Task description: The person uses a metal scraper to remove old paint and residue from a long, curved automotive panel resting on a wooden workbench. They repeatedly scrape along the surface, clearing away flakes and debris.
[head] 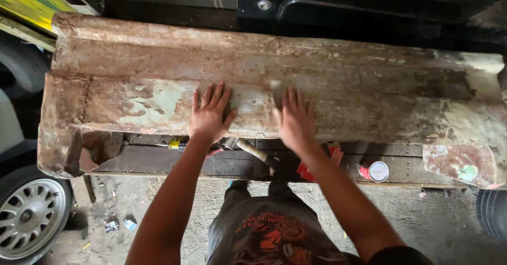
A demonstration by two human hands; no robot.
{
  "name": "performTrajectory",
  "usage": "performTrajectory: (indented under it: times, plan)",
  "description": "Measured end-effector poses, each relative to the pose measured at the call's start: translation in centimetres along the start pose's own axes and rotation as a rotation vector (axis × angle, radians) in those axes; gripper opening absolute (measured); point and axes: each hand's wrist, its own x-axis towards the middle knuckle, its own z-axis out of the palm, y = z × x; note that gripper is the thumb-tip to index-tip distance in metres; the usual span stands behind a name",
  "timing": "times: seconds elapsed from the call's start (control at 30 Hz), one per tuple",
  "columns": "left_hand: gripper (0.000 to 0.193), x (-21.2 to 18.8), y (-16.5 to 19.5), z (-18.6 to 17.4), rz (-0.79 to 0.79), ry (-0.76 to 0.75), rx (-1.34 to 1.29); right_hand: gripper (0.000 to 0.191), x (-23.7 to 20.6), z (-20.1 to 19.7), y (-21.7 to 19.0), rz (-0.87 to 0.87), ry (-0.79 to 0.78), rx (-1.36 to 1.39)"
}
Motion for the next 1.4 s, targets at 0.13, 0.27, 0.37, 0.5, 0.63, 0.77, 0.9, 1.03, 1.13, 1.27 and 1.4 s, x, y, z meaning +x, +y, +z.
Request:
performTrajectory:
  times: [0.13, 0.27, 0.37, 0.5, 0.63, 0.77, 0.9, 1.03, 1.13, 1.27, 1.4]
  plan:
    - [0.072, -0.2, -0.3, 0.1, 0.017, 0.039, -0.016, 0.057, 1.6, -1.4, 0.6, 0.062, -0.103, -0.021]
    - [0.071, -0.1, -0.4, 0.0, 0.007, 0.029, -0.019, 0.055, -2.6, -1.8, -1.2, -0.044, -0.019, -0.073]
    - [0.069, -0.2, -0.5, -0.4, 0.011, 0.040, -0.039, 0.059, -3.6, -2.0, -2.7, -0.166, 0.034, -0.154]
    - [0.070, -0.2, -0.5, -0.8, 0.011, 0.048, -0.048, 0.053, 0.9, -1.6, -3.8, -0.013, 0.015, -0.130]
    - [0.074, -0.2, -0.6, -0.8, -0.001, 0.003, -0.056, 0.052, 2.1, -1.2, -4.4, 0.016, 0.037, -0.062]
    - [0.070, -0.1, -0.9, -0.9, 0.035, 0.043, -0.051, 0.055, -2.4, -1.1, -4.9, -0.008, 0.065, -0.084]
    - [0.070, -0.2, -1.0, -1.2, 0.020, 0.025, -0.044, 0.063, -2.5, -1.0, -5.7, 0.005, 0.097, -0.086]
    - [0.069, -0.5, -0.8, -1.2, 0.028, 0.052, -0.087, 0.058, 1.7, -1.2, -6.3, 0.113, 0.041, -0.052]
    - [0.068, -0.8, -0.8, -1.0, 0.025, 0.075, -0.097, 0.049, 1.4, -1.6, -6.5, 0.117, 0.029, -0.073]
    - [0.068, -0.9, -1.0, -0.6, 0.049, 0.122, -0.103, 0.055, -3.3, -2.1, -6.6, -0.018, 0.092, -0.081]
    - [0.068, -0.9, -1.1, -0.5, 0.042, 0.096, -0.108, 0.069, -3.2, -2.1, -6.8, -0.086, 0.119, -0.066]
